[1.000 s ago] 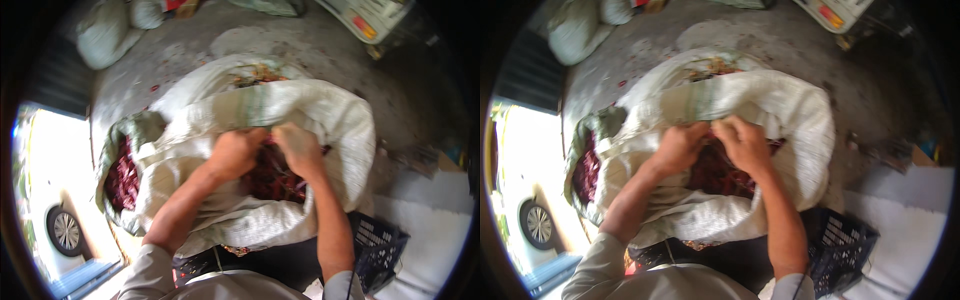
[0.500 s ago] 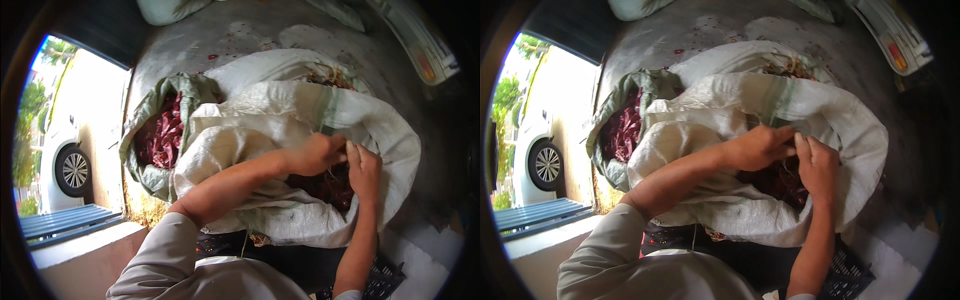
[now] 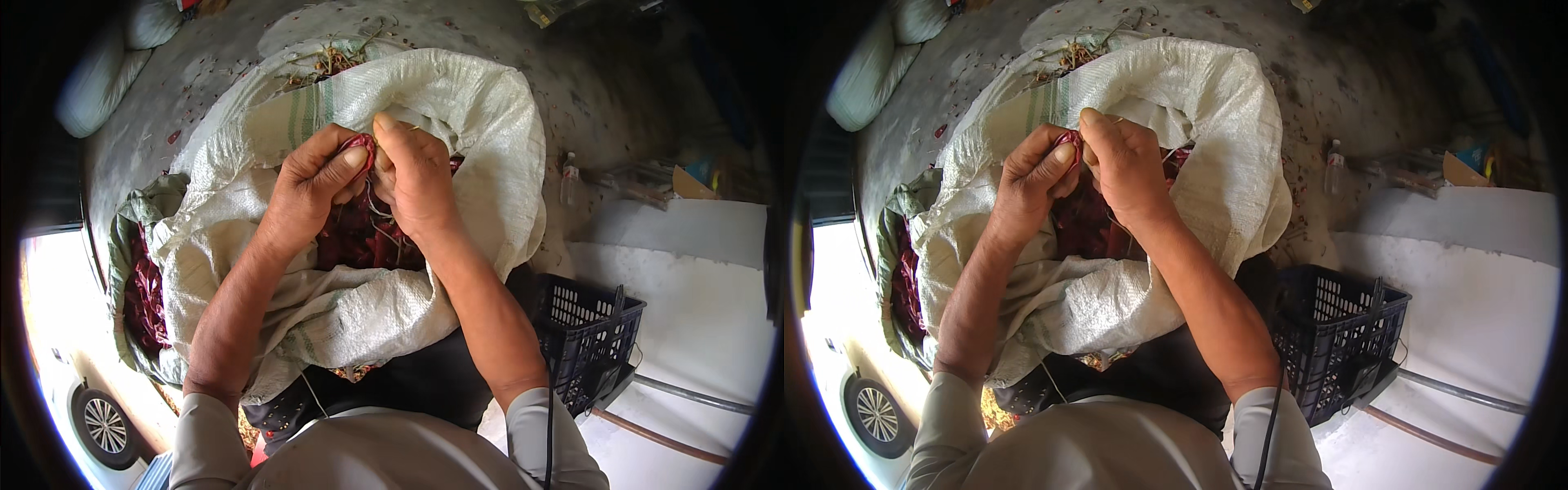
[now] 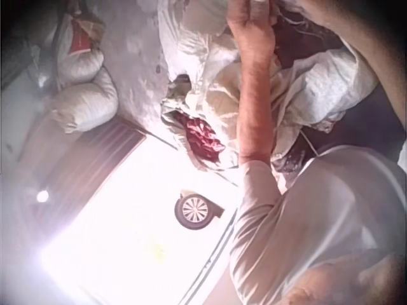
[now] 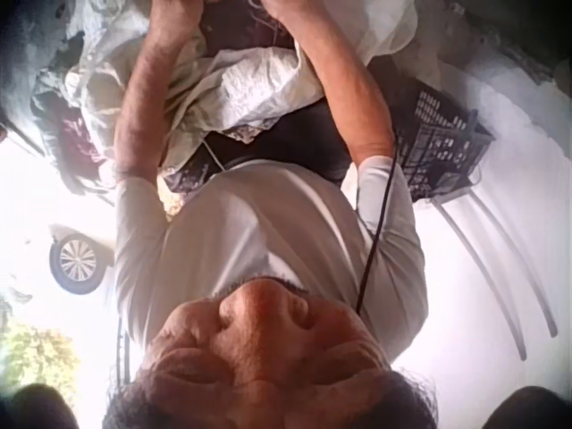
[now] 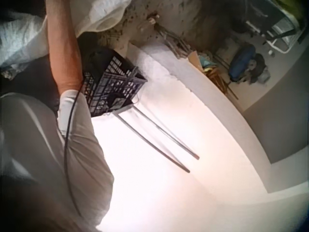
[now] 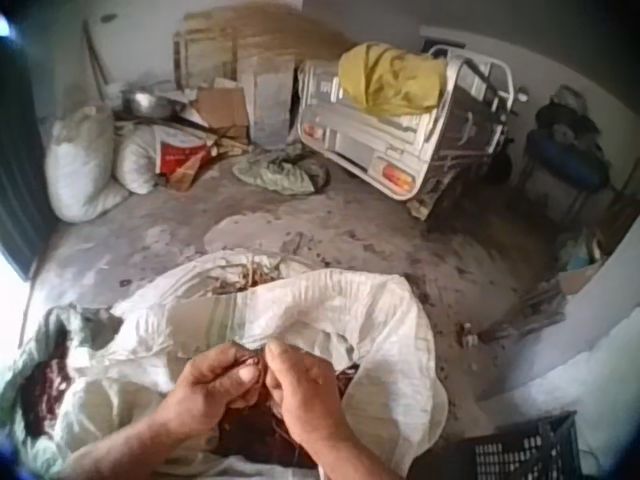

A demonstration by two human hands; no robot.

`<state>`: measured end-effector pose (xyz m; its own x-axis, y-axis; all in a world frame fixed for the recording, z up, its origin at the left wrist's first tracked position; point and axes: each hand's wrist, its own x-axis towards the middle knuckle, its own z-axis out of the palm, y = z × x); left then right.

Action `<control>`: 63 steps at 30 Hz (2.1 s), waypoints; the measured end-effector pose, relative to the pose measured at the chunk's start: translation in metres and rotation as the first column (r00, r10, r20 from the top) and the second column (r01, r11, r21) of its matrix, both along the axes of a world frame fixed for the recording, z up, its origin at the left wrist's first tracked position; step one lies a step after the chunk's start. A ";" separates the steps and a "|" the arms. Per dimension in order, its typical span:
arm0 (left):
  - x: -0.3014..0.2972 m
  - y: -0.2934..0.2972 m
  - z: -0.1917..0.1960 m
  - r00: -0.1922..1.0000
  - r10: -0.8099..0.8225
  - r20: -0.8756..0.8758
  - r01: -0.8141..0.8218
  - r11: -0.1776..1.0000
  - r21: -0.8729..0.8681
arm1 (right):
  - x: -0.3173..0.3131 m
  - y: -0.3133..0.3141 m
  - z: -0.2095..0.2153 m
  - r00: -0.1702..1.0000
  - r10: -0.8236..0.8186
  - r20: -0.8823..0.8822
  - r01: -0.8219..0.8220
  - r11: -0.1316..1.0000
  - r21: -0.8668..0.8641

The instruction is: The person sits on the floor and processes dried red peppers from a large white sack. They repeatedly pick peppers, remove stems by hand, and occasionally use scissors to cut stems before placing the peppers back into the sack.

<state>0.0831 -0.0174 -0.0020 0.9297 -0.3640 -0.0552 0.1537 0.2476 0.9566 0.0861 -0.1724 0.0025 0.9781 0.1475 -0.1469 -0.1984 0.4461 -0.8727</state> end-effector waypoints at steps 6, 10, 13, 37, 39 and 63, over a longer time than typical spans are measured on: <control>0.001 -0.008 -0.001 0.997 -0.016 -0.072 0.000 0.978 -0.210 | -0.004 0.002 0.007 0.998 -0.053 -0.014 0.055 0.988 0.144; 0.001 -0.009 0.002 0.997 -0.024 -0.068 0.005 0.963 -0.269 | -0.002 0.006 0.011 0.996 -0.085 -0.022 0.087 0.976 0.199; 0.003 -0.007 -0.002 0.996 -0.063 -0.060 0.039 0.937 -0.346 | -0.007 0.009 0.018 0.991 -0.124 -0.048 0.131 0.971 0.202; -0.094 0.030 -0.040 0.986 0.115 0.124 -0.082 0.966 -0.246 | -0.148 -0.015 -0.058 0.937 0.345 0.060 0.121 -0.160 -0.980; -0.105 0.034 -0.035 0.990 0.117 0.077 -0.093 0.960 -0.263 | -0.154 -0.023 -0.051 0.947 0.300 0.115 0.149 -0.094 -0.984; -0.200 0.023 -0.032 0.975 0.220 -0.040 -0.224 0.949 -0.221 | -0.210 0.032 -0.004 0.844 0.026 0.535 0.335 0.754 -0.564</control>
<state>-0.1168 0.0059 -0.0342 0.9882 -0.1530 -0.0106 0.0843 0.4840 0.8710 -0.1238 -0.1406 -0.0015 0.9366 0.0400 0.3482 0.3472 -0.2411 -0.9063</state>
